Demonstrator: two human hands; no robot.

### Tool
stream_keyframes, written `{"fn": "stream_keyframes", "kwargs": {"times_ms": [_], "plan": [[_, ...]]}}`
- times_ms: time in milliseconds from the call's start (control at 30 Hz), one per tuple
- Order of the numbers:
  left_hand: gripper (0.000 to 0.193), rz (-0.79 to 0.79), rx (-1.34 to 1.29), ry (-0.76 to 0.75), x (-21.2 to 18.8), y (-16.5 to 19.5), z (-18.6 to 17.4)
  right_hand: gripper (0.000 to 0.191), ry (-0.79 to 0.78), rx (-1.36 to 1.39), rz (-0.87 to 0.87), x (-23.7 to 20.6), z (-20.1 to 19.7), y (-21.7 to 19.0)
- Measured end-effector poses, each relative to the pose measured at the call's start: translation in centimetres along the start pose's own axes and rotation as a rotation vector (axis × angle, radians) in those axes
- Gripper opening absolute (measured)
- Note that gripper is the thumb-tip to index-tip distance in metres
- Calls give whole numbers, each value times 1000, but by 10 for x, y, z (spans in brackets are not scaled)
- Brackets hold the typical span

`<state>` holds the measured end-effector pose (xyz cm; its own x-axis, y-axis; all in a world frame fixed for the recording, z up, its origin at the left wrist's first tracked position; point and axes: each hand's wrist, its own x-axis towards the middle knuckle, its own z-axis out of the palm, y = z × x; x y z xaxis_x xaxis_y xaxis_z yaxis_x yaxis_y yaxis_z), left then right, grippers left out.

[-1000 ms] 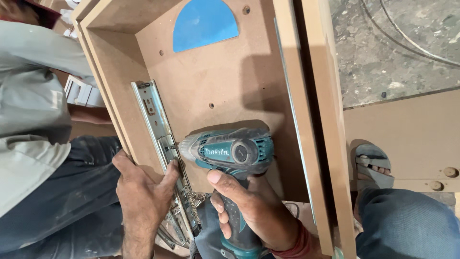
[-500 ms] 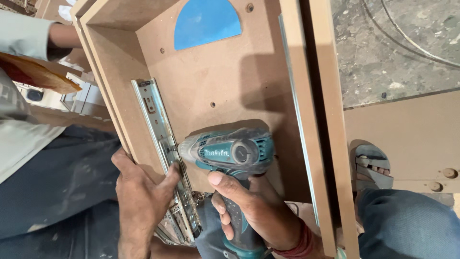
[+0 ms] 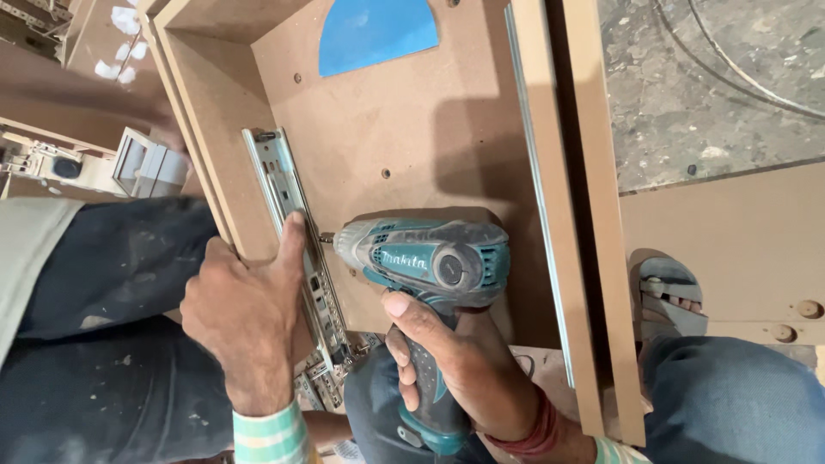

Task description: The person sits on the workshop floor assembling wooden drawer boxes. They use a corded power drill to drive screws, attach metal drawer slides and hinge plates to the drawer sides, handle small hardware from the floor, and position a drawer box against a cabinet to align and fasten the slides.

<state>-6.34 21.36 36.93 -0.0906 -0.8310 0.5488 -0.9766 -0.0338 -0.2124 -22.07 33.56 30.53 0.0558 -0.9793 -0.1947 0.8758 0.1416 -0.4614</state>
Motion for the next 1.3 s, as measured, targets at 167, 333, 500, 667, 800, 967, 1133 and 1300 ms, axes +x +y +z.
{"fn": "stream_keyframes", "kwargs": {"times_ms": [167,333,500,667,800,967,1133,1300], "plan": [[70,234,-295,172,10,6,3,41,-37,0,36,2,-4,-2],[72,303,-337,134,25,6,2,38,-33,-6,94,2,-7,-3],[75,264,-346,71,32,6,2,37,-67,49,149,2,-9,-4],[77,269,-421,16,34,4,3,35,-115,70,188,5,-10,-2],[75,306,-522,-14,38,2,3,34,-105,55,167,7,-8,0],[73,245,-501,-54,37,4,2,34,-68,38,204,6,-7,-1],[73,275,-486,-38,39,4,3,34,-92,81,167,6,-4,3],[75,253,-444,-35,38,2,7,34,-50,96,177,2,-2,7]]}}
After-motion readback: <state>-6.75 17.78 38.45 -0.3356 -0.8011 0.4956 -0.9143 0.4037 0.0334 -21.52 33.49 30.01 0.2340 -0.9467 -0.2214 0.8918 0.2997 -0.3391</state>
